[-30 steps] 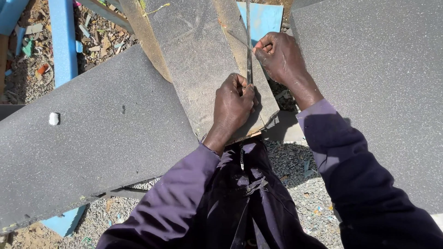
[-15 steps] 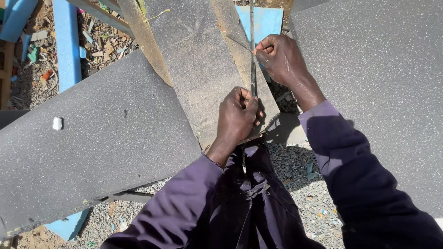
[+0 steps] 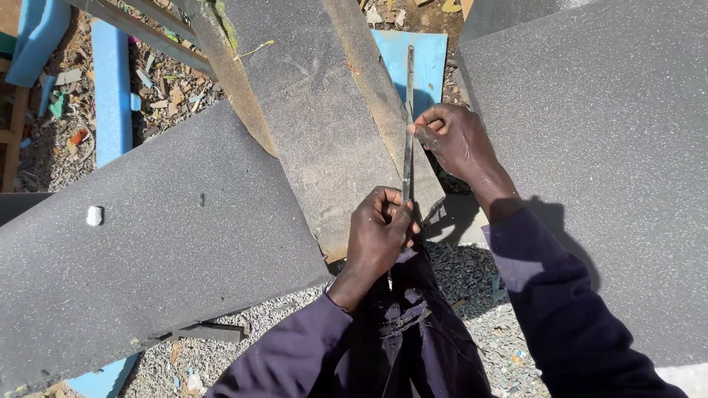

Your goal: The person files the edges of a large grey foam board using a metal file. They hold the board steady with one hand while moving the file back and forth along the edge. The person also rubs their hands together to remove dust and continues filing different sections of the foam board.

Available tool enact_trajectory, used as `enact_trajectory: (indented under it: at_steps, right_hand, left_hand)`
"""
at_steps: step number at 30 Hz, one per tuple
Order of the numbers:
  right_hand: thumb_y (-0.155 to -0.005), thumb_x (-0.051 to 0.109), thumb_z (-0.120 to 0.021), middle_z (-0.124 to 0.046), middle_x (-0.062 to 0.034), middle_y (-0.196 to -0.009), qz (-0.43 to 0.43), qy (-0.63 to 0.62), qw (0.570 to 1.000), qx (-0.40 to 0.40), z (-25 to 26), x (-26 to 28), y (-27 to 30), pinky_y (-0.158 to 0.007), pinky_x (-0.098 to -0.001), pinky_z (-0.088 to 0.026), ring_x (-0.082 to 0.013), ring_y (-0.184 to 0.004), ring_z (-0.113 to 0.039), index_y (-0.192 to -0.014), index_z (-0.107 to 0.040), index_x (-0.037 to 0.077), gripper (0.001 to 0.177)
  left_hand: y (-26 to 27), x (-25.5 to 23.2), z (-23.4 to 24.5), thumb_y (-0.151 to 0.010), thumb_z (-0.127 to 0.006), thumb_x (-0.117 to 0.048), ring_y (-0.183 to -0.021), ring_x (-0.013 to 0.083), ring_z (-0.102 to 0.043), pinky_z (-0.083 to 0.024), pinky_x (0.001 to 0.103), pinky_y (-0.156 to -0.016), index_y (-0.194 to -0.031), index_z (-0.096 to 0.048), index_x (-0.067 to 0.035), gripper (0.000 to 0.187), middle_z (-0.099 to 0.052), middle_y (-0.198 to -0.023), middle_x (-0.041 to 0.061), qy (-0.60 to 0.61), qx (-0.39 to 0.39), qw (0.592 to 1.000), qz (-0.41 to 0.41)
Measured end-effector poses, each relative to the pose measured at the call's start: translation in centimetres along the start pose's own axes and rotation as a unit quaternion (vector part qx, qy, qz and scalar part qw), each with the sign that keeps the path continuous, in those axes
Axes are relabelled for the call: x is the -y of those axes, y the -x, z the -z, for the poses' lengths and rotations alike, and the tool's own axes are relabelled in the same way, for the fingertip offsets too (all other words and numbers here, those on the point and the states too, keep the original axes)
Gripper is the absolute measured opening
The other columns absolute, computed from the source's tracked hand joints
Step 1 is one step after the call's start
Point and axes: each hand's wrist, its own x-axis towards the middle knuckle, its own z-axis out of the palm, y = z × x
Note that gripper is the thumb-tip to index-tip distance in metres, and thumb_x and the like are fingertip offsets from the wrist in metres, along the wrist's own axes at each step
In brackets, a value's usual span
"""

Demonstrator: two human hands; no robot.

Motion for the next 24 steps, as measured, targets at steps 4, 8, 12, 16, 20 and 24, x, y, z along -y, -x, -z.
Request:
enact_trajectory:
  at_steps: [4,8,12,16,20,24]
  right_hand:
    - [-0.129,0.019,-0.086,-0.090,-0.0304,-0.116,0.000,0.004,1.000,-0.025,-0.8,-0.8,0.7,-0.092,-0.0526,-0.073,-0.0400,-0.101,-0.094,-0.135,-0.087,-0.002,0.022]
    - [-0.134,0.013,-0.081,-0.088,-0.0365,-0.124,0.029,0.034,0.999,-0.021,-0.7,-0.1,0.8,-0.095,-0.0565,-0.076,-0.0458,-0.105,-0.094,-0.138,-0.084,-0.007,0.020]
    - [-0.135,0.011,-0.079,-0.086,-0.0371,-0.126,0.034,0.033,0.999,-0.026,-0.4,-0.5,1.1,-0.097,-0.0575,-0.076,-0.0478,-0.108,-0.094,-0.140,-0.082,-0.008,0.019]
    - [-0.134,0.011,-0.079,-0.087,-0.0360,-0.128,0.030,0.015,0.999,-0.032,0.3,-0.2,1.3,-0.096,-0.0573,-0.075,-0.0480,-0.111,-0.094,-0.140,-0.082,-0.007,0.019]
    - [-0.136,0.026,-0.083,-0.085,-0.0276,-0.111,-0.009,0.007,0.999,-0.041,0.6,-1.7,2.3,-0.088,-0.0499,-0.071,-0.0365,-0.094,-0.090,-0.141,-0.080,-0.005,0.032]
    - [-0.132,0.022,-0.081,-0.085,-0.0235,-0.098,-0.091,-0.011,0.996,0.012,0.0,0.2,4.9,-0.087,-0.0467,-0.068,-0.0315,-0.083,-0.086,-0.146,-0.081,-0.005,0.030]
  left_hand:
    - [-2.8,-1.9,-0.8,-0.124,-0.076,-0.006,-0.058,0.0176,-0.080,-0.063,0.028,-0.055,-0.124,-0.076,0.005,0.011,-0.086,-0.076,0.017,-0.050,0.000,0.999,-0.013]
    - [-1.7,-1.7,-1.2,-0.125,-0.073,-0.005,-0.059,0.0173,-0.081,-0.063,0.027,-0.053,-0.124,-0.073,0.005,0.010,-0.087,-0.077,0.018,-0.058,-0.001,0.998,-0.015]
    - [4.4,2.3,-2.7,-0.130,-0.069,-0.006,-0.063,0.0183,-0.081,-0.067,0.027,-0.054,-0.130,-0.068,0.007,0.012,-0.086,-0.083,0.021,0.008,0.036,0.998,0.049]
    - [9.9,2.4,-2.9,-0.132,-0.070,-0.010,-0.064,0.0177,-0.084,-0.070,0.026,-0.056,-0.130,-0.067,0.008,0.018,-0.087,-0.085,0.020,0.055,0.062,0.992,0.098]
    - [6.3,2.2,-2.2,-0.132,-0.070,-0.010,-0.065,0.0172,-0.083,-0.070,0.025,-0.056,-0.133,-0.068,0.008,0.018,-0.087,-0.086,0.021,0.043,0.037,0.997,0.058]
    - [1.4,0.2,-0.9,-0.128,-0.073,-0.005,-0.062,0.0172,-0.082,-0.067,0.026,-0.053,-0.133,-0.070,0.008,0.014,-0.087,-0.083,0.021,-0.009,0.025,0.999,0.022]
